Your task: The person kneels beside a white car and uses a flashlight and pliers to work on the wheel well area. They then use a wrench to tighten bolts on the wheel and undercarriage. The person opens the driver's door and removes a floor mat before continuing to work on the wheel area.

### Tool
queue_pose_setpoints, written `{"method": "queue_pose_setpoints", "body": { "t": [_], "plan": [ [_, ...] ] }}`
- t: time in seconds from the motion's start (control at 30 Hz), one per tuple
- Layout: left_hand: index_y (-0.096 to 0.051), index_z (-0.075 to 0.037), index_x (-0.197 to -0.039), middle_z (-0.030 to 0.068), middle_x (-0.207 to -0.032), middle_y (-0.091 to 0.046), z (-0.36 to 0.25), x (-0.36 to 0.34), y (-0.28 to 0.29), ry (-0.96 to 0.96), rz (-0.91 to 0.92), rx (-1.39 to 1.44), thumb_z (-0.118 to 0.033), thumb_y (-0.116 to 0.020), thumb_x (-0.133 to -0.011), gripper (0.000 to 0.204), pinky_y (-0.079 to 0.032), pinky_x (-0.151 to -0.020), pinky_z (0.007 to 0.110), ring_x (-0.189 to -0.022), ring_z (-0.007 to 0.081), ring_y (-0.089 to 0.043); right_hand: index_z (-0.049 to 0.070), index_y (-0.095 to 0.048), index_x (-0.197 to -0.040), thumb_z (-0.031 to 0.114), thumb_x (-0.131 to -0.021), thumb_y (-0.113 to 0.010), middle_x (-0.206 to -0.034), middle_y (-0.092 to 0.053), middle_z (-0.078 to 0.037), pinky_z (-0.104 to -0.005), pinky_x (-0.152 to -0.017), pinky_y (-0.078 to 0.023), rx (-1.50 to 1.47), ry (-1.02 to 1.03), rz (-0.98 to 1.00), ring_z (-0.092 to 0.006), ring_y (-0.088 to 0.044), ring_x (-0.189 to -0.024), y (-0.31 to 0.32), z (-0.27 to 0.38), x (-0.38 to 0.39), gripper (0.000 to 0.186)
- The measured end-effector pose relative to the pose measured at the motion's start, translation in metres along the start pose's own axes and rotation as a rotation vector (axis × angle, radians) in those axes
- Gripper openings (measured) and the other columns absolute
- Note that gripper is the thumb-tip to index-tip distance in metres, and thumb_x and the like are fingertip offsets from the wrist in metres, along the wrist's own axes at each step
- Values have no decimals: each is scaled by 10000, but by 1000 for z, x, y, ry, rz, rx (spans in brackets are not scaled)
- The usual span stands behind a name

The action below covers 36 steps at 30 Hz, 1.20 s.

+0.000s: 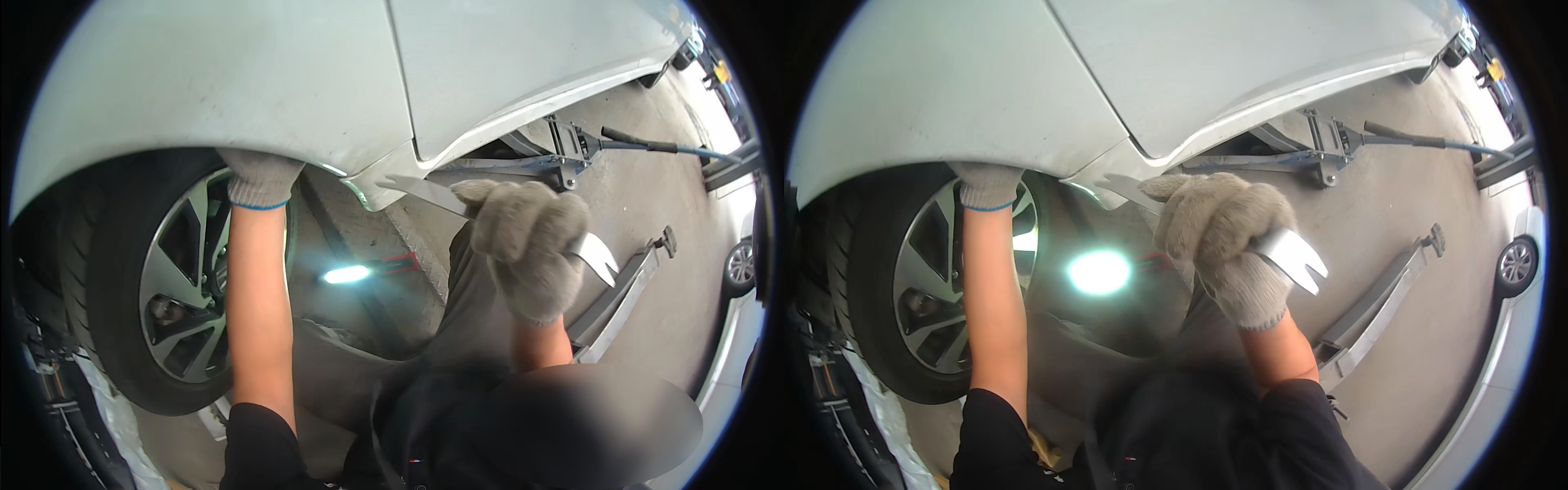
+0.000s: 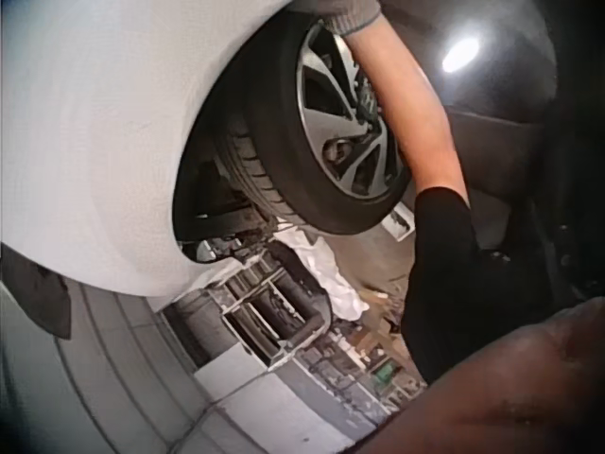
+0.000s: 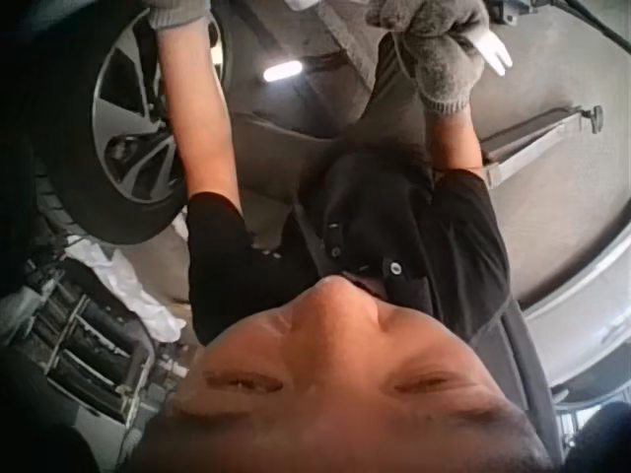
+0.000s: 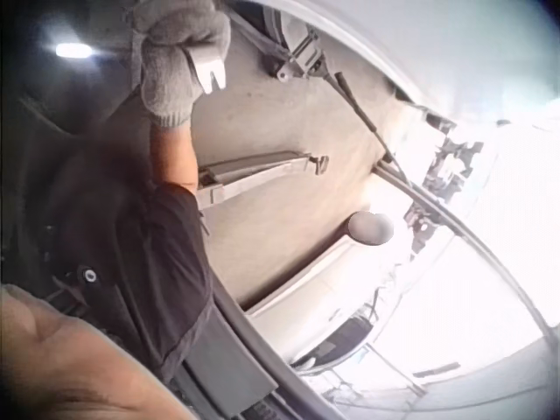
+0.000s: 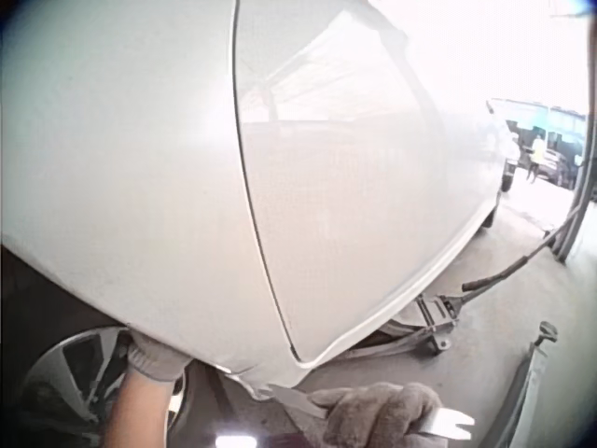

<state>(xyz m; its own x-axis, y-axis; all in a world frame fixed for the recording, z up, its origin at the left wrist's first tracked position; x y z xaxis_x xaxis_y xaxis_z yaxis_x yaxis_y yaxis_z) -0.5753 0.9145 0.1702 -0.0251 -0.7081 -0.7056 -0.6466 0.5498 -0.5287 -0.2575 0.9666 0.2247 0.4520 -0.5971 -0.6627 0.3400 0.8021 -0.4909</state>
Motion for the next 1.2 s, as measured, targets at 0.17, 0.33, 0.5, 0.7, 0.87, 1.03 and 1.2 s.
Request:
{"method": "queue_pose_setpoints", "body": {
  "t": [0.17,0.33,0.5,0.7,0.87,1.03,1.2],
  "plan": [
    [-254,-179,-1535,62,-1583,-261,5,-12,-8,59,57,85,-688,-253,-952,773,-240,-1163,519,-1451,279,-254,117,-546,-713,146,-943,-561,-694,-597,-39,-418,-805,-538,101,-77,-37,-175,-576,-592,-13,18,3,232],
    [-249,-186,-1538,58,-1592,-243,8,-7,-12,36,34,152,-716,-259,-934,804,-222,-1170,528,-1458,287,-235,116,-542,-777,207,-987,-499,-722,-581,-31,-410,-769,-530,222,-156,-92,-179,-564,-619,-3,11,13,233],
    [-238,-188,-1543,58,-1597,-234,8,-7,-20,0,27,130,-732,-259,-921,827,-209,-1174,532,-1468,295,-209,124,-545,-787,230,-990,-503,-727,-581,-23,-410,-765,-528,217,-100,-63,-177,-562,-630,-6,4,10,233],
    [-253,-182,-1535,66,-1584,-253,9,0,-16,-12,42,102,-711,-275,-924,808,-225,-1161,533,-1456,298,-228,132,-548,-799,258,-994,-508,-732,-580,-13,-410,-761,-524,263,-60,27,-176,-559,-642,-9,-9,17,235],
    [-287,-169,-1514,81,-1555,-297,6,9,-16,-29,2,74,-671,-304,-936,766,-265,-1136,527,-1427,301,-278,139,-550,-809,282,-996,-512,-736,-579,-4,-411,-757,-522,288,-9,111,-174,-557,-653,-12,-10,23,238],
    [-320,-156,-1494,95,-1526,-342,5,8,-17,-46,-30,54,-631,-333,-949,724,-304,-1111,522,-1399,304,-328,146,-552,-819,305,-999,-516,-741,-579,4,-411,-753,-519,271,57,188,-173,-555,-663,-11,-15,7,243],
    [-354,-142,-1474,110,-1497,-386,7,3,-20,-62,-93,-9,-591,-362,-961,681,-344,-1086,516,-1370,308,-378,153,-555,-829,328,-1002,-520,-745,-578,12,-411,-749,-516,206,94,293,-171,-553,-674,-4,-18,-1,248]
  ]
}}
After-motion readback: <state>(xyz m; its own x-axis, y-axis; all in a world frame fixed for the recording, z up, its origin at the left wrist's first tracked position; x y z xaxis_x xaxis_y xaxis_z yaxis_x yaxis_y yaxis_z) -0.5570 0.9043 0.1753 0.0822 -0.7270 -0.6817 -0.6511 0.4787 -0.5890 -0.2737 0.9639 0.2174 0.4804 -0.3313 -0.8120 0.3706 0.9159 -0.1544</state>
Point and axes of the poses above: each hand's wrist, its own x-axis away from the middle knuckle, its own y-axis out of the back of the hand, z = x × y, the point moved 5 cm from there along -x, towards the middle knuckle
